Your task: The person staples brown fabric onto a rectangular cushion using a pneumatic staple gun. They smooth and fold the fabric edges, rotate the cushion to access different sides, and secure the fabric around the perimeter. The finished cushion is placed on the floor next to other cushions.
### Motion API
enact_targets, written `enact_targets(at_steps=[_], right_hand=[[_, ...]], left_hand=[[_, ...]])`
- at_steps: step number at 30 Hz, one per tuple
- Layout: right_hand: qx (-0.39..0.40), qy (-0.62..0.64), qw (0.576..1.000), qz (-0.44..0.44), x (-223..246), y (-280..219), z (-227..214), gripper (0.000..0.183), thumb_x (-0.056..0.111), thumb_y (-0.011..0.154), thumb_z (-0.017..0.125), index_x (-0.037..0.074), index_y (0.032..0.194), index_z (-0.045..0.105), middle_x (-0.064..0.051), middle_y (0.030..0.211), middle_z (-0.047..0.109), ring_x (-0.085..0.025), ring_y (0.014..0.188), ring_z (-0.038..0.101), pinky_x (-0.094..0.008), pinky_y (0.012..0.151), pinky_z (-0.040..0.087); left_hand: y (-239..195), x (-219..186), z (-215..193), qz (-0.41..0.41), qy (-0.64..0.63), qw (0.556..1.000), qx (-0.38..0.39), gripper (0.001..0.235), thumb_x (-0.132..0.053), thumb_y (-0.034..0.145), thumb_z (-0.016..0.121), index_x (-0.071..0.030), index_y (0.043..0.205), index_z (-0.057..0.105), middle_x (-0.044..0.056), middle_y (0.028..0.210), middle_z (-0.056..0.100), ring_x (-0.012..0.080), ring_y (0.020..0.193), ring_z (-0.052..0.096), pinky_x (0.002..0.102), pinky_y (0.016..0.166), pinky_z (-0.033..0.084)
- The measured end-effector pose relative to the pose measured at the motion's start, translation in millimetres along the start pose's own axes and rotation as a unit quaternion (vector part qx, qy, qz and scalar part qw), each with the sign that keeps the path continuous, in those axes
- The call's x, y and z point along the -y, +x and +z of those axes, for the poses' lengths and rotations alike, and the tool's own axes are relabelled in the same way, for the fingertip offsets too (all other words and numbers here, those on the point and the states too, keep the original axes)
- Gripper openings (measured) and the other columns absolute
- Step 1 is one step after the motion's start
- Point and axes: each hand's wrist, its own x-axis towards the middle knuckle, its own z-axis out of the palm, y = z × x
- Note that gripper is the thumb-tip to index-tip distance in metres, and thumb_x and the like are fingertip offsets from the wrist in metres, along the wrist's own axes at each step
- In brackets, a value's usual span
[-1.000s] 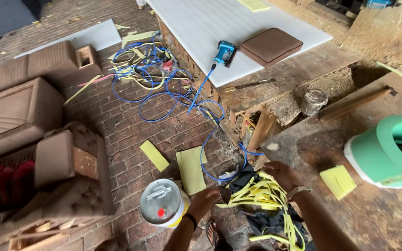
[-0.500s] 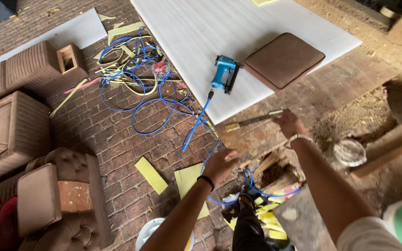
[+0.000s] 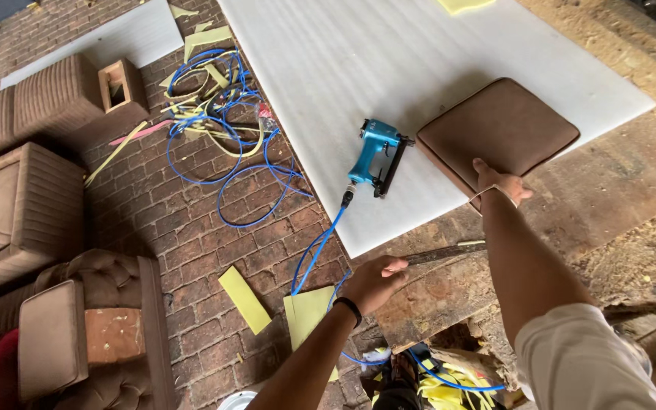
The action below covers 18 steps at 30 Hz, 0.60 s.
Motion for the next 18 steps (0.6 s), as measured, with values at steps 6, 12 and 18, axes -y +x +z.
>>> enact_targets(at_steps=[6, 12, 18], right_hand=[[0.108, 0.157, 0.977, 0.100, -5.5, 30.8, 19.3, 0.094, 0.044, 0.082, 0.088, -0.006, 0.146, 0.042, -0.023, 0.134, 0.057, -0.028, 0.121, 0.065, -0.035, 0.096, 0.058], [0.131, 0.118, 0.980, 0.093, -3.5, 26.8, 5.3, 0.069, 0.042, 0.086, 0.083, -0.002, 0.129, 0.052, -0.017, 0.122, 0.069, -0.025, 0.102, 0.070, -0.036, 0.079, 0.056], [0.210, 0.293, 0.928, 0.095, 2.9, -1.2, -22.6, 0.051, 0.037, 0.086, 0.083, 0.009, 0.123, 0.063, -0.003, 0.102, 0.064, -0.013, 0.078, 0.058, -0.026, 0.059, 0.047]], left_hand=[[-7.7, 8.0, -3.8, -0.007, -0.033, 0.999, -0.007, 0.043, -0.036, 0.096, 0.061, -0.012, 0.131, 0.066, 0.010, 0.131, 0.071, 0.0224, 0.124, 0.067, 0.039, 0.106, 0.051], [-13.3, 14.1, -1.2, 0.002, -0.044, 0.999, -0.009, 0.042, -0.034, 0.097, 0.061, -0.011, 0.131, 0.067, 0.010, 0.134, 0.070, 0.0229, 0.126, 0.065, 0.040, 0.108, 0.048], [-21.6, 6.5, -2.9, -0.041, -0.089, 0.995, -0.012, 0.042, -0.034, 0.097, 0.061, -0.012, 0.133, 0.065, 0.010, 0.139, 0.065, 0.0232, 0.129, 0.061, 0.042, 0.110, 0.046]])
